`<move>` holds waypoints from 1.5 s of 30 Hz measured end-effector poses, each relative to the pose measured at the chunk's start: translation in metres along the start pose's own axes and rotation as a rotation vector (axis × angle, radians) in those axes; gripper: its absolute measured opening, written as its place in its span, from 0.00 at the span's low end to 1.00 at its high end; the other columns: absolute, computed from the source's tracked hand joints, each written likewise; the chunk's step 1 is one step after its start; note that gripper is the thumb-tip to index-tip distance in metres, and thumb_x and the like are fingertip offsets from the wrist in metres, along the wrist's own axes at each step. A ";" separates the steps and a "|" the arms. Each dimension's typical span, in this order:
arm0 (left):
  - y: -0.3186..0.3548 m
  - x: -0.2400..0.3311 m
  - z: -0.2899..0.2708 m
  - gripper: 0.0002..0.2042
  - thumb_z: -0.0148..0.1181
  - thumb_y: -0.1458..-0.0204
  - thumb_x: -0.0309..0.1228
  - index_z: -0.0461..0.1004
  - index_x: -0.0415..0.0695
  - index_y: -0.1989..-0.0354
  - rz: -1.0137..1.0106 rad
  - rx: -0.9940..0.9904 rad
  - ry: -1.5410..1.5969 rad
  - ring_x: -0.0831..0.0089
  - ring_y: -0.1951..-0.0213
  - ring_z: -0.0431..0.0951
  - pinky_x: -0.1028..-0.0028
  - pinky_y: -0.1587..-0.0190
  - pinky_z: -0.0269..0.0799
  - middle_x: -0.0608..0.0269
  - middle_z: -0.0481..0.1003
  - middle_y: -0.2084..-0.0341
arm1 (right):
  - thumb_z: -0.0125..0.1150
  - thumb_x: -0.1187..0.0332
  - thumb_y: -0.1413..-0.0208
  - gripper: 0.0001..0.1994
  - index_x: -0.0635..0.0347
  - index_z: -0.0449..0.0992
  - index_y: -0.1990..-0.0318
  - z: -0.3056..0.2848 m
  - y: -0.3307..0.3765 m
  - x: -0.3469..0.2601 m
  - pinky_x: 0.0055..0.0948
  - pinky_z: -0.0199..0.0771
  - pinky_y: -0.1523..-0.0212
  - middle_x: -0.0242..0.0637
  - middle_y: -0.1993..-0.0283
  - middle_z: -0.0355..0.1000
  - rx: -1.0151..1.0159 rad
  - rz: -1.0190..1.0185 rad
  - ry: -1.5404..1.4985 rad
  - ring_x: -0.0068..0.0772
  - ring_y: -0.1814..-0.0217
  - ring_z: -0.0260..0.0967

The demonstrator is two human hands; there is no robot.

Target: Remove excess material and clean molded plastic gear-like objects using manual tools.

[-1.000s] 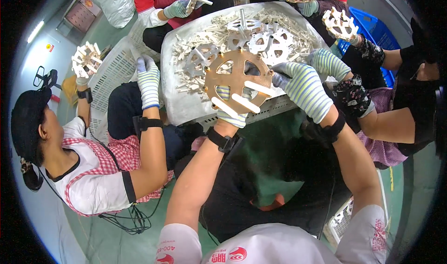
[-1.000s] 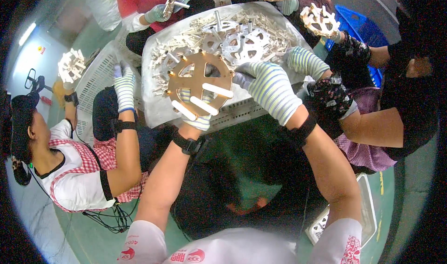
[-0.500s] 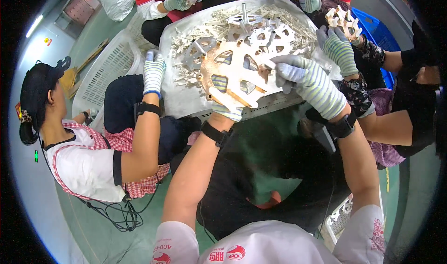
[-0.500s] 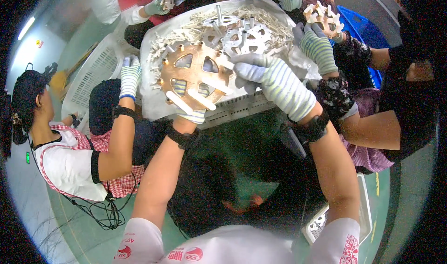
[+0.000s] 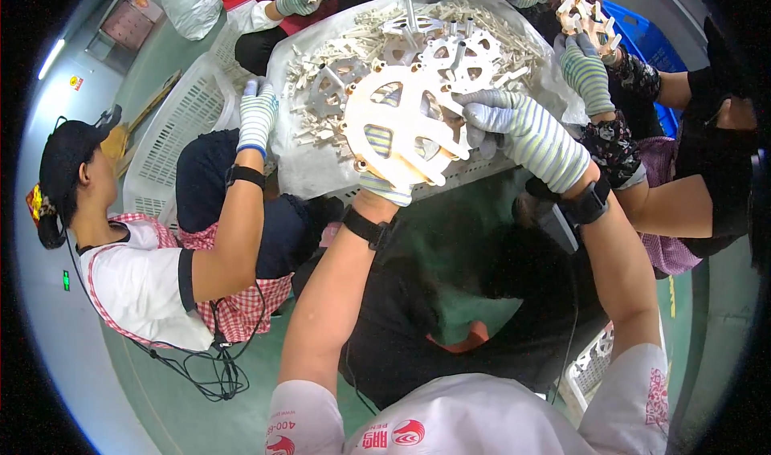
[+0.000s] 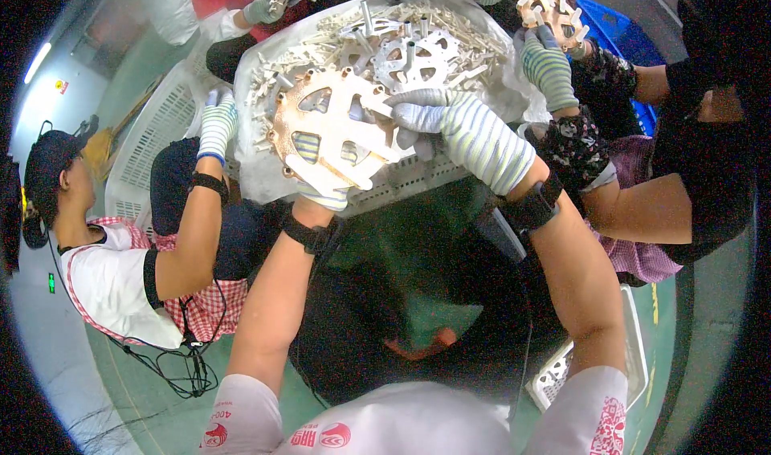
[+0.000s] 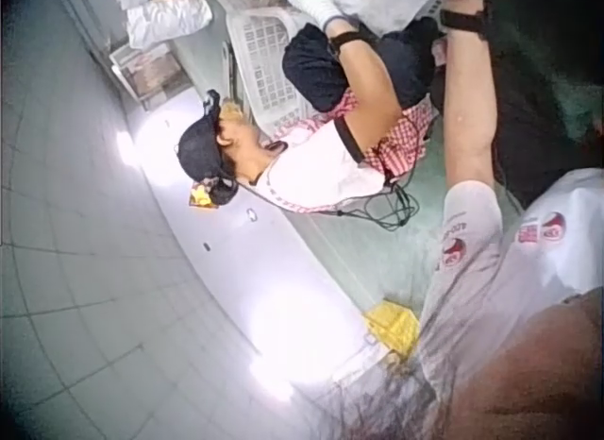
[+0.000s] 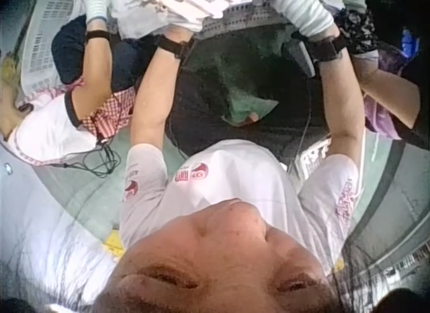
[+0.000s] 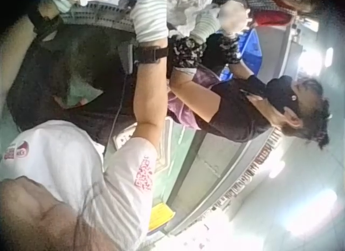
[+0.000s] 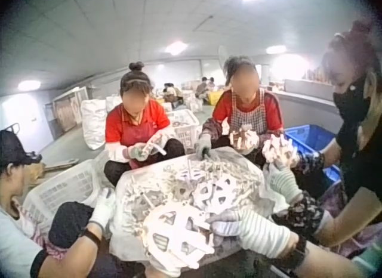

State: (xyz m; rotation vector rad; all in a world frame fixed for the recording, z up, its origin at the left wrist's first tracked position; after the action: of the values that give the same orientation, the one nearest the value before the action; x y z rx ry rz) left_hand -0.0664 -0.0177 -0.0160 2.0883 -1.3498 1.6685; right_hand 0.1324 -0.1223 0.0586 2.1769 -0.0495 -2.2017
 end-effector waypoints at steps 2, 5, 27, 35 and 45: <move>-0.001 -0.001 0.000 0.35 0.39 0.33 0.57 0.50 0.49 0.24 0.001 0.002 -0.003 0.54 0.29 0.60 0.46 0.29 0.58 0.52 0.58 0.28 | 0.58 0.60 0.31 0.18 0.63 0.78 0.43 0.000 0.000 0.001 0.21 0.72 0.69 0.30 0.67 0.79 0.003 0.028 -0.048 0.19 0.71 0.70; -0.002 -0.004 0.000 0.35 0.40 0.34 0.57 0.51 0.49 0.25 0.001 0.010 0.003 0.54 0.30 0.61 0.46 0.29 0.59 0.52 0.58 0.28 | 0.59 0.61 0.32 0.18 0.63 0.78 0.43 0.000 0.000 0.001 0.21 0.71 0.68 0.29 0.67 0.79 0.016 0.062 -0.069 0.19 0.71 0.70; 0.000 -0.083 -0.033 0.35 0.45 0.36 0.56 0.55 0.47 0.26 0.006 0.065 1.026 0.56 0.31 0.62 0.51 0.31 0.64 0.53 0.60 0.29 | 0.59 0.59 0.32 0.17 0.60 0.81 0.44 -0.024 -0.010 -0.019 0.18 0.72 0.65 0.33 0.60 0.83 0.277 -0.191 0.063 0.17 0.66 0.74; 0.014 -0.069 -0.026 0.26 0.49 0.33 0.41 0.60 0.44 0.29 -0.027 0.422 0.021 0.58 0.32 0.67 0.52 0.34 0.70 0.50 0.64 0.31 | 0.61 0.64 0.41 0.11 0.53 0.84 0.54 -0.086 -0.043 0.036 0.42 0.79 0.54 0.47 0.61 0.82 0.498 -0.140 1.153 0.48 0.58 0.81; 0.008 -0.094 -0.018 0.26 0.62 0.39 0.34 0.67 0.41 0.34 -0.138 0.314 0.356 0.63 0.42 0.76 0.64 0.40 0.76 0.55 0.75 0.42 | 0.66 0.61 0.48 0.12 0.52 0.85 0.59 -0.055 -0.067 0.049 0.44 0.78 0.48 0.47 0.59 0.81 0.275 -0.118 1.513 0.51 0.53 0.79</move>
State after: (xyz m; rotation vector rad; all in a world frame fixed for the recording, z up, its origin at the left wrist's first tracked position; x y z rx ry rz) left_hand -0.0821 0.0394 -0.0911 1.8497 -0.8642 2.1717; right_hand 0.1863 -0.0579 0.0050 3.3334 -0.1571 -0.0949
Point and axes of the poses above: each hand's wrist, its own y-axis away from the middle knuckle, its own z-axis out of the palm, x = y × z, the point moved 1 cm from there along -y, towards the middle knuckle
